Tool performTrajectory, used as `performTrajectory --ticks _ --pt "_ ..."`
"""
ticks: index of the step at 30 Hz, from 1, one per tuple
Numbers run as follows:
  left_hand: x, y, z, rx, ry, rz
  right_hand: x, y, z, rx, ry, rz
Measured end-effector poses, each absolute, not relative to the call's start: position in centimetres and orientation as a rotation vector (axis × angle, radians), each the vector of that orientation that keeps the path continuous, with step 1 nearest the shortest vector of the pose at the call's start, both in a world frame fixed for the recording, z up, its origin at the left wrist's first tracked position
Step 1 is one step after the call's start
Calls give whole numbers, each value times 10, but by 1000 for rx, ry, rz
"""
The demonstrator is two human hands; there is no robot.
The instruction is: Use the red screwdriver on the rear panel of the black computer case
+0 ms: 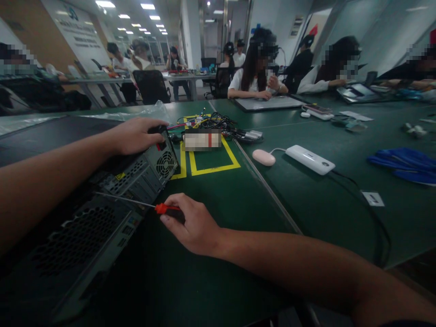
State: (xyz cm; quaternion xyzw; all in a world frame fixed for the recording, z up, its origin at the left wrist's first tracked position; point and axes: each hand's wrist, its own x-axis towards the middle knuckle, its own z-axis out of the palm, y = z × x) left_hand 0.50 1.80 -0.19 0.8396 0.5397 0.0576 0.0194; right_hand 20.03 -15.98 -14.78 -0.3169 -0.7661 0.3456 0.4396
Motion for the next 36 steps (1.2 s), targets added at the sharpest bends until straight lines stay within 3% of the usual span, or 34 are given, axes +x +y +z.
performTrajectory --ticks 20,36 --pt "9 14 0 2634 1652 167 202 -160 -144 -788 -1930 676" --pt "8 16 -1 2629 1656 186 201 -160 -147 -767 -1923 775"
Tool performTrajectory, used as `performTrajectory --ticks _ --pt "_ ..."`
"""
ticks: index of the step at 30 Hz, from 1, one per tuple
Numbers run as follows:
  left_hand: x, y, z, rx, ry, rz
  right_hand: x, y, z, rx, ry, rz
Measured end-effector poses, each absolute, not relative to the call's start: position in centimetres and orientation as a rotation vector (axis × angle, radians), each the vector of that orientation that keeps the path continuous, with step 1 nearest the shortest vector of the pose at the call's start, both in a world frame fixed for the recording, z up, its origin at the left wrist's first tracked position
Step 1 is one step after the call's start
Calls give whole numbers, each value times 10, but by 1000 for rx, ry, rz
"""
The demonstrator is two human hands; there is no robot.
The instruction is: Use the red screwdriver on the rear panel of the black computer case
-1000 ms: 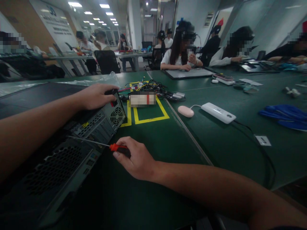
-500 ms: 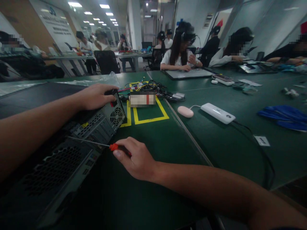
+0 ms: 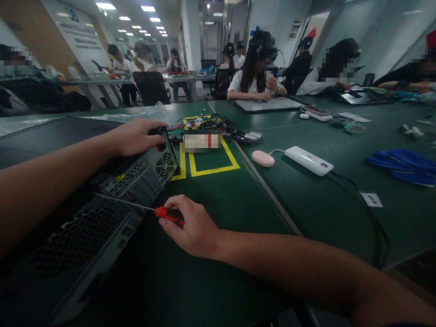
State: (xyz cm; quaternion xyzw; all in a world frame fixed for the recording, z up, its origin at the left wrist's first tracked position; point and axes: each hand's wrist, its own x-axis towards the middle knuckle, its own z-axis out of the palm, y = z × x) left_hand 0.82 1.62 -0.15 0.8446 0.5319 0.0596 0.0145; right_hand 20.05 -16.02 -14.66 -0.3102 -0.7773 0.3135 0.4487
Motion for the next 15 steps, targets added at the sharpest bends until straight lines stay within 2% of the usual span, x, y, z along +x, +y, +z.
performTrajectory --ticks 15 --pt "7 18 -3 2646 1651 186 203 -159 -144 -811 -1905 699"
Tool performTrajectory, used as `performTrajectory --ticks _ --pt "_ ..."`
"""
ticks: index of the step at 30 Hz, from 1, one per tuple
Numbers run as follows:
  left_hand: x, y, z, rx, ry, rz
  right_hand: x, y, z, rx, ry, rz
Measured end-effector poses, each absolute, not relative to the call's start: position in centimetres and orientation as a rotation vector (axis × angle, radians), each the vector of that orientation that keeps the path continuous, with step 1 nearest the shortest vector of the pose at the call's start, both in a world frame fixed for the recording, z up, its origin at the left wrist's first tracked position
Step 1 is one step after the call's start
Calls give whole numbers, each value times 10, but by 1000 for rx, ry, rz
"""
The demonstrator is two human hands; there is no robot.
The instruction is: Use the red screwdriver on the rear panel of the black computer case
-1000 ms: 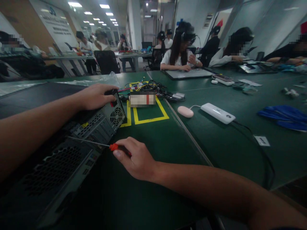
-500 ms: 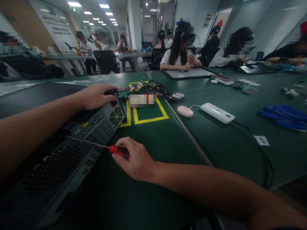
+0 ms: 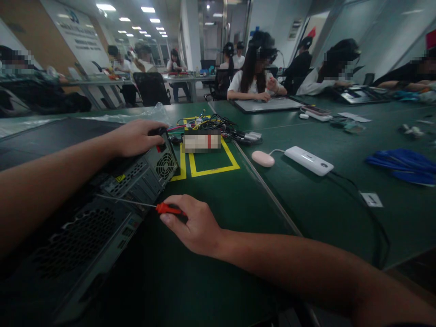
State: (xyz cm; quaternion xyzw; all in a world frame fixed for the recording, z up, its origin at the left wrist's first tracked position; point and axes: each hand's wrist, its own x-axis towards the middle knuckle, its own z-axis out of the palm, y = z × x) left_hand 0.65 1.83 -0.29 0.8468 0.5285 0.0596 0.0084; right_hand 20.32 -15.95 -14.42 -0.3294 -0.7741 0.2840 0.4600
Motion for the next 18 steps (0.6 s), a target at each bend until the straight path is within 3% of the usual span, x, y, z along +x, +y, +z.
performTrajectory --ticks 18 --pt "5 18 -2 2648 1628 188 206 -160 -143 -857 -1917 712"
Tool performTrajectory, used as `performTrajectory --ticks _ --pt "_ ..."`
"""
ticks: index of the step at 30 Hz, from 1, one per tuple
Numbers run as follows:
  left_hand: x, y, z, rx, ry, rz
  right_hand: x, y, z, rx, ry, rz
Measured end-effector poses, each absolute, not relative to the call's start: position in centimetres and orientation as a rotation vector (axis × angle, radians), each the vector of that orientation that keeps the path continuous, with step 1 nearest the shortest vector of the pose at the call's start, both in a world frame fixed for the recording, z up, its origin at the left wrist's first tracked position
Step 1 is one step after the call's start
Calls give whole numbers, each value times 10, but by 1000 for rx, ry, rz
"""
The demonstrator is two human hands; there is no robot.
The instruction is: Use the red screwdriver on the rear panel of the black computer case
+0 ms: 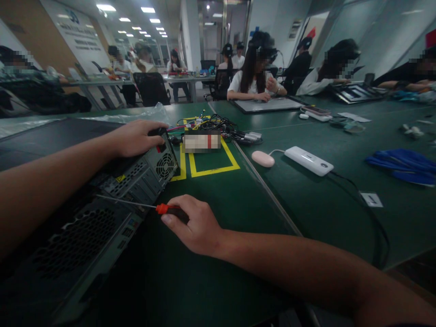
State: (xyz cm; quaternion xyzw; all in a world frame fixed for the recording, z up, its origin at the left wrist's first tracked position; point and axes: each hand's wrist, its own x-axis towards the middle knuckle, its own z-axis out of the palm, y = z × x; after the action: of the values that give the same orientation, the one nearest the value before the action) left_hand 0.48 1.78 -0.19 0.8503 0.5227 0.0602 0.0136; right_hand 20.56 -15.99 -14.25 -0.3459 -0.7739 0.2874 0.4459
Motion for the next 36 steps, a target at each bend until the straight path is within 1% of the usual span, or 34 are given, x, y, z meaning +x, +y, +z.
performTrajectory --ticks 4,10,36 --pt "5 18 -2 2654 1641 173 205 -159 -141 -899 -1950 729" --pt "2 21 -4 2641 1619 184 204 -162 -140 -890 -1898 848" --pt "5 18 -2 2644 1632 186 204 -160 -139 -888 -1899 829"
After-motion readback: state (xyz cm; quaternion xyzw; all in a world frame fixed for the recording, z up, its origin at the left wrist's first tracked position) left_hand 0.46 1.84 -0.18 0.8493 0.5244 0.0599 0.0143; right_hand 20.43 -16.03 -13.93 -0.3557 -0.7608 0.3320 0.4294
